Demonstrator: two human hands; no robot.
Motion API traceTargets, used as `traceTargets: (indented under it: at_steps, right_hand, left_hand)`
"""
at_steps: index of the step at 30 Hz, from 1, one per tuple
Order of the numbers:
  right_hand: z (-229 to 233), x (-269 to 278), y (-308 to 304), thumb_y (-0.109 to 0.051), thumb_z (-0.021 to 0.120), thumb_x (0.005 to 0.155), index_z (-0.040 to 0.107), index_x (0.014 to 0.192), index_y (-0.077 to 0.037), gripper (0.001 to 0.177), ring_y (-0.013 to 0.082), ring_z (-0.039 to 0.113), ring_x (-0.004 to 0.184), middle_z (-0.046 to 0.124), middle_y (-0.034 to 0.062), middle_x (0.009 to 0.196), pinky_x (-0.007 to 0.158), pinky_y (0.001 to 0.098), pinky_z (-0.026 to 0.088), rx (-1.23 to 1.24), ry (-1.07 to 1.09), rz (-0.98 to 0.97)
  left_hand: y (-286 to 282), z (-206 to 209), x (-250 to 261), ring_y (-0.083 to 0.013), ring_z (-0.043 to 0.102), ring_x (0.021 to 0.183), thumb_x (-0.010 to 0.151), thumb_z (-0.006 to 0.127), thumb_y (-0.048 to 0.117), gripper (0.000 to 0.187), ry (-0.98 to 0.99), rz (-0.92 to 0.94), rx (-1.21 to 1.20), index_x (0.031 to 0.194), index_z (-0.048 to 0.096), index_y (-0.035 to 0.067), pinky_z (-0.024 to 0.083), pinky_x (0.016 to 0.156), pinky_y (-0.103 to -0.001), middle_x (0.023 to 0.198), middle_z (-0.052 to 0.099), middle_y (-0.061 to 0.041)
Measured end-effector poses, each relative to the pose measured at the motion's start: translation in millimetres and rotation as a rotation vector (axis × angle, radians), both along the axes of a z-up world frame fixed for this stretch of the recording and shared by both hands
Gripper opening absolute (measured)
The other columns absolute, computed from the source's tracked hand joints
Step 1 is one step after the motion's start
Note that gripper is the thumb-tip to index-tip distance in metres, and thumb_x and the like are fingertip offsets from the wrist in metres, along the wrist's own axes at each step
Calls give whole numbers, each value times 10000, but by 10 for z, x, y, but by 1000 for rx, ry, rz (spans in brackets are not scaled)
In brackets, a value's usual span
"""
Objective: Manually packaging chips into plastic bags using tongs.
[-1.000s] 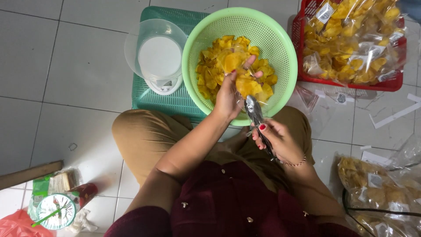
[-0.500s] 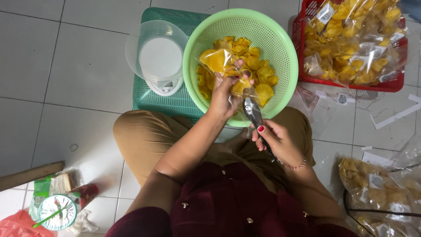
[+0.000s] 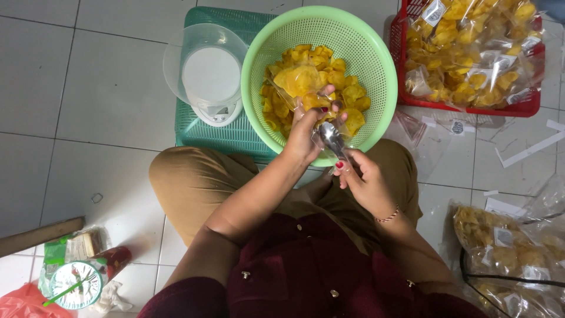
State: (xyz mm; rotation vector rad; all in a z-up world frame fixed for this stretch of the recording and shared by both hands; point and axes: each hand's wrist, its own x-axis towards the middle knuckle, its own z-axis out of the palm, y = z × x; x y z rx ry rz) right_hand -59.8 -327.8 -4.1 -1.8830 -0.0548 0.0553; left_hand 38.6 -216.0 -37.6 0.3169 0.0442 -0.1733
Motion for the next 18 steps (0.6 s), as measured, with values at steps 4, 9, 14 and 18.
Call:
traceTargets:
  at_steps: [4,9,14,18]
  right_hand:
    - [84,13,-14,-101,528,904,563,1077,61,239,144,585,444,624,128,603,504,243,498,-29,-32,19]
    - [8,-94,-320,-155,452,904,557,1018,53,259,208,548,407,565,130,502,420,338,469,-287,-66,152]
    - [112,-63,-415,-364,493,880,554,1068,33,443,106,503,453,561,64,629,446,227,435,-58,-216,-21]
    - [337,86,-199,-193,785,742,562,1028,50,436,172,523,500,548,83,633,514,276,448,-306,-405,-150]
  left_hand:
    - [93,-118,95,-202,528,839,761,510,-74,313,-38,-10,-74,1014,421,88,559,774,-430,1193,499,-141]
    - [398,208,309,-199,565,850,790,508,-41,212,-4,98,-162,979,461,42,552,837,-404,1115,519,-131]
    - [357,152,385,-264,599,841,748,529,-67,172,171,41,-363,909,511,-9,532,861,-456,927,539,-160]
    - [255,55,339,-219,600,843,774,504,-15,186,104,-37,-358,959,510,3,546,856,-450,1044,575,-137]
